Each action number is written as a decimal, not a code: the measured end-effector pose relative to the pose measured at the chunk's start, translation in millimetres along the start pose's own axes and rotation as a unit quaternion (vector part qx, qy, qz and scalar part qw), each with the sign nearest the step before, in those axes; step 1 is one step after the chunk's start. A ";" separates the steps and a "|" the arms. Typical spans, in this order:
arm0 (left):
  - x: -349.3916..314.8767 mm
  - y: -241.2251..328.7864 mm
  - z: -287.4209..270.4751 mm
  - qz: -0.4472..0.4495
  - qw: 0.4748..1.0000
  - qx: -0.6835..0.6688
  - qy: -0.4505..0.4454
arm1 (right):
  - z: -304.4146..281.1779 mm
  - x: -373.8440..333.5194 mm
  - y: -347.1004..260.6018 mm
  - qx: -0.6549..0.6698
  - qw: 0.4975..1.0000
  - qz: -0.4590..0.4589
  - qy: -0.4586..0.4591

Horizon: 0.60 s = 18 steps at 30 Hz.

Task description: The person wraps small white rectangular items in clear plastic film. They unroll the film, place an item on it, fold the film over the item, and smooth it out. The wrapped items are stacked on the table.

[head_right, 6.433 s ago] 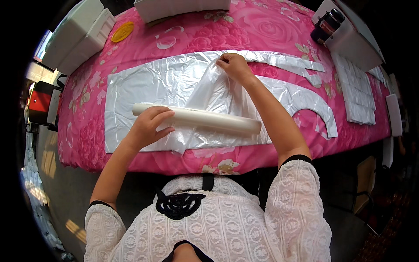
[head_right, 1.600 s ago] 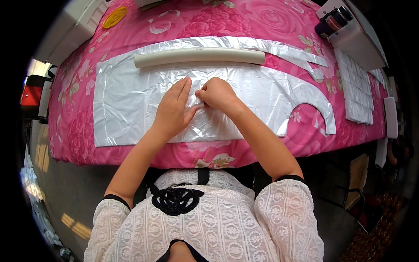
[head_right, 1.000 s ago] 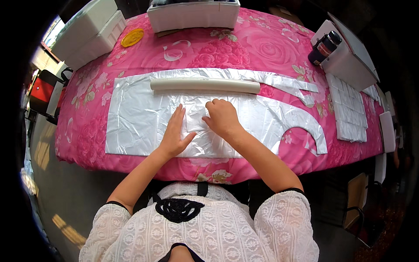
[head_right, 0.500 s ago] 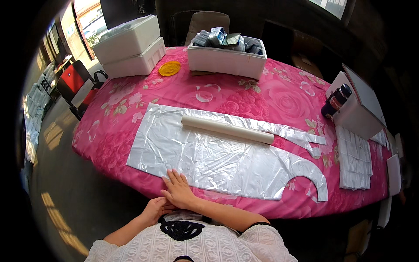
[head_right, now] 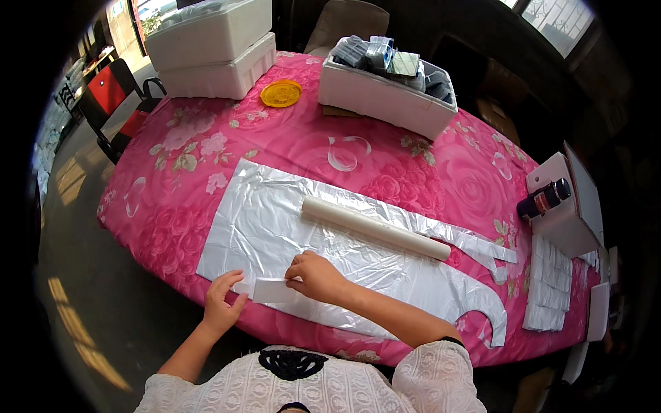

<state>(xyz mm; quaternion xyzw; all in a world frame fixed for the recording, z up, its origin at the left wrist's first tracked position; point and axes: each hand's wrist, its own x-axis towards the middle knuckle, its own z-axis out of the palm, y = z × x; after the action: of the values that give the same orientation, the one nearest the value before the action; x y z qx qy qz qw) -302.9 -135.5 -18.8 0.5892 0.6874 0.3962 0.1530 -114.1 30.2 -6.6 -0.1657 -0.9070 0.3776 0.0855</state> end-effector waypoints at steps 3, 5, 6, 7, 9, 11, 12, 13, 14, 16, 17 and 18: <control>14.8 -27.6 -6.9 -0.023 0.999 0.032 0.026 | -48.7 51.6 30.5 0.118 0.973 0.188 0.062; 25.0 -40.9 -7.0 -0.016 0.996 0.082 0.041 | -68.7 88.9 72.4 0.274 0.921 0.239 0.140; 26.6 -48.9 -6.5 -0.015 0.995 0.094 0.038 | -81.1 108.1 90.9 0.285 0.911 0.251 0.160; 31.6 -54.2 -6.7 -0.005 0.995 0.098 0.034 | -88.4 124.2 118.5 0.324 0.894 0.258 0.173; 41.7 -61.5 -12.9 0.013 0.993 0.111 0.026 | -102.7 152.3 147.1 0.344 0.868 0.270 0.234; 69.8 -69.8 -28.1 0.047 0.990 0.129 0.011 | -107.4 177.7 182.1 0.401 0.835 0.281 0.249; 88.3 -74.0 -35.3 0.065 0.988 0.137 0.003 | -107.3 187.8 193.2 0.401 0.834 0.277 0.260; 108.7 -76.0 -42.1 0.071 0.986 0.148 0.011 | -109.2 197.9 194.2 0.403 0.831 0.271 0.272; 129.4 -77.3 -45.6 0.078 0.985 0.154 0.019 | -111.9 205.5 196.6 0.401 0.828 0.267 0.286; 162.0 -81.2 -40.6 0.078 0.986 0.143 0.029 | -118.9 222.9 209.3 0.385 0.829 0.284 0.290; 175.1 -84.9 -31.5 0.069 0.989 0.125 0.032 | -122.8 231.0 214.8 0.375 0.830 0.293 0.292; 183.1 -88.5 -21.1 0.061 0.992 0.107 0.035 | -124.5 237.2 219.8 0.380 0.823 0.311 0.285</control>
<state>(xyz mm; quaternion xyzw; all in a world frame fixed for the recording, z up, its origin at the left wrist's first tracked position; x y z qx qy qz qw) -425.7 28.0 -22.5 0.6286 0.6937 0.3492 0.0403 -248.1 343.6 -69.0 -0.4939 -0.5267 0.6351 0.2744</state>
